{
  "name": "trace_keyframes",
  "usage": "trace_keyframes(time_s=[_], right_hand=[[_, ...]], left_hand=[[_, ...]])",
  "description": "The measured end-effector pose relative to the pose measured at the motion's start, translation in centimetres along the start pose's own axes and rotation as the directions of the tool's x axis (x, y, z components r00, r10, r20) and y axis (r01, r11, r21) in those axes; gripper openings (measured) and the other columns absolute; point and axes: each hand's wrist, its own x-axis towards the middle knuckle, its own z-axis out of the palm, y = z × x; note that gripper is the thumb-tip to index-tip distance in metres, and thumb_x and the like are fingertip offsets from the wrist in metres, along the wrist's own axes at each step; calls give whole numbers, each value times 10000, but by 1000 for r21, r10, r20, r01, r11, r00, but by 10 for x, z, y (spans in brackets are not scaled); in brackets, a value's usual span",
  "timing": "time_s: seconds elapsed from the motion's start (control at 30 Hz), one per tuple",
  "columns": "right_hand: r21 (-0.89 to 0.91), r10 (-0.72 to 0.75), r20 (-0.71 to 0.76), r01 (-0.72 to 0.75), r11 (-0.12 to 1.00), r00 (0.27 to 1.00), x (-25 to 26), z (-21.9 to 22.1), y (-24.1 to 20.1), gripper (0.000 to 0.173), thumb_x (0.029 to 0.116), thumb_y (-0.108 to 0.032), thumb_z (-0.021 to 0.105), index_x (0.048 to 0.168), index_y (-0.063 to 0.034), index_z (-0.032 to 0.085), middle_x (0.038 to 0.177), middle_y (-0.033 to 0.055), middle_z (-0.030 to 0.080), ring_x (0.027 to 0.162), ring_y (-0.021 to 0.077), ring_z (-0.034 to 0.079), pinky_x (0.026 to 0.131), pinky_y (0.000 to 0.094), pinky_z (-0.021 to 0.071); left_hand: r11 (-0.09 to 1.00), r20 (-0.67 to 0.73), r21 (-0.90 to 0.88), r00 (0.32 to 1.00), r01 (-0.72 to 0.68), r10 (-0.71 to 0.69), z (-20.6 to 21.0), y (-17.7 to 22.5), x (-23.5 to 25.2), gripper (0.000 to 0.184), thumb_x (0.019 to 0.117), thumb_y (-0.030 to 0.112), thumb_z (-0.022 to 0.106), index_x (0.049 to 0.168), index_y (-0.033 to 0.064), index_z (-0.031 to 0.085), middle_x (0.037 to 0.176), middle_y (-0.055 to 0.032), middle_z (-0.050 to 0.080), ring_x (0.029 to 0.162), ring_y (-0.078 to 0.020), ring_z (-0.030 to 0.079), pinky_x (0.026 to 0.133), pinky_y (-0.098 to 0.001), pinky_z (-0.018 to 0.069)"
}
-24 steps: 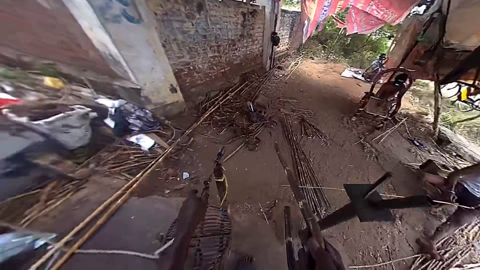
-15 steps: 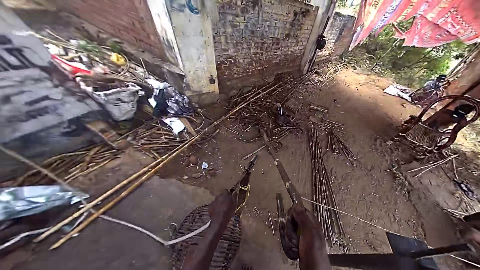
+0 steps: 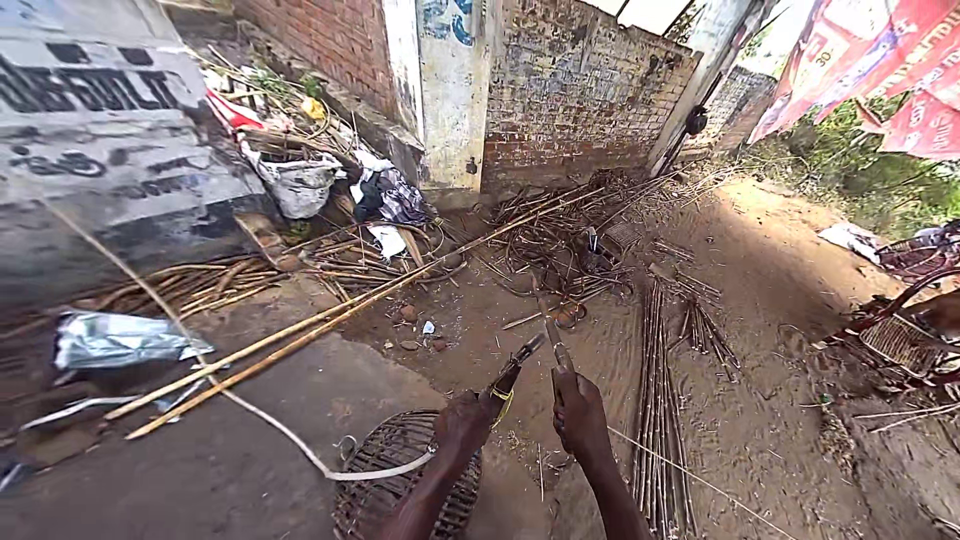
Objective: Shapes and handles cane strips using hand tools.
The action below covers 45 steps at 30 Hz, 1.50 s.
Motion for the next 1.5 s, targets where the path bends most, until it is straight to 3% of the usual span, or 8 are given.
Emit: trace_keyframes(time_s=[0.2, 0.3, 0.43, 0.67, 0.77, 0.93, 1.2, 1.5], right_hand=[[-3, 32, -8, -32, 999, 999, 14, -3, 4, 486, 1087, -501, 419, 898, -71, 547, 552, 25, 408, 421, 150, 410, 431, 321, 406], [24, 37, -3, -37, 999, 999, 11, -2, 2, 461, 1090, -471, 429, 907, -68, 554, 551, 20, 409, 419, 142, 411, 432, 313, 408], [-34, 34, 0, -34, 999, 999, 23, -7, 8, 491, 1089, -499, 408, 901, -68, 550, 556, 34, 422, 424, 159, 423, 438, 326, 411], [-61, 44, -12, -45, 997, 999, 53, -2, 15, 521, 1083, -527, 403, 880, -71, 550, 553, 39, 428, 424, 166, 430, 439, 335, 413], [-16, 56, -17, -56, 998, 998, 42, -6, 15, 504, 1082, -510, 426, 868, -71, 551, 543, 33, 413, 412, 159, 411, 425, 328, 404], [22, 2, -14, -1, 1000, 1000, 0, -11, 9, 413, 1079, -426, 446, 896, -74, 562, 538, 6, 413, 414, 146, 417, 425, 326, 413], [52, -7, -32, 8, 999, 999, 18, -6, 6, 424, 1088, -426, 438, 878, -73, 547, 532, 8, 406, 404, 137, 402, 414, 311, 394], [53, 35, -35, -33, 998, 999, 42, -5, 12, 455, 1094, -438, 435, 863, -62, 545, 534, 21, 399, 408, 147, 401, 420, 314, 395]], left_hand=[[1000, -12, 9, 1000, -28, 28, 10, -4, 4, 637, 1072, 589, 293, 1230, 105, 675, 1190, -173, 711, 1151, -353, 676, 917, -582, 528], [1000, -31, -4, 999, -26, 26, 10, -13, 1, 692, 985, 712, 434, 1241, 109, 658, 1152, -159, 720, 1115, -345, 688, 895, -586, 534], [997, -101, -40, 993, -67, 63, 22, -28, -2, 659, 945, 709, 530, 1171, 109, 681, 1077, -130, 724, 1034, -314, 699, 845, -578, 536], [997, -41, -36, 997, -66, 65, 25, -34, -9, 490, 1004, 553, 553, 1135, 100, 684, 1039, -133, 724, 1012, -321, 702, 843, -569, 538], [995, -33, -56, 996, -88, 86, 27, -38, -9, 475, 1005, 537, 556, 1131, 97, 683, 1013, -131, 718, 983, -321, 700, 823, -570, 537], [991, -40, -78, 994, -108, 105, 18, -33, -3, 524, 1015, 567, 522, 1156, 88, 682, 1037, -150, 719, 1002, -335, 701, 845, -586, 544], [997, -70, 46, 996, -60, 63, 7, -16, 2, 622, 1012, 655, 442, 1080, 88, 688, 1029, -146, 727, 1015, -329, 711, 819, -561, 550], [994, -53, 103, 997, -44, 50, 4, -11, 0, 649, 995, 693, 444, 1107, 100, 683, 1041, -142, 733, 1021, -341, 713, 817, -567, 548]])
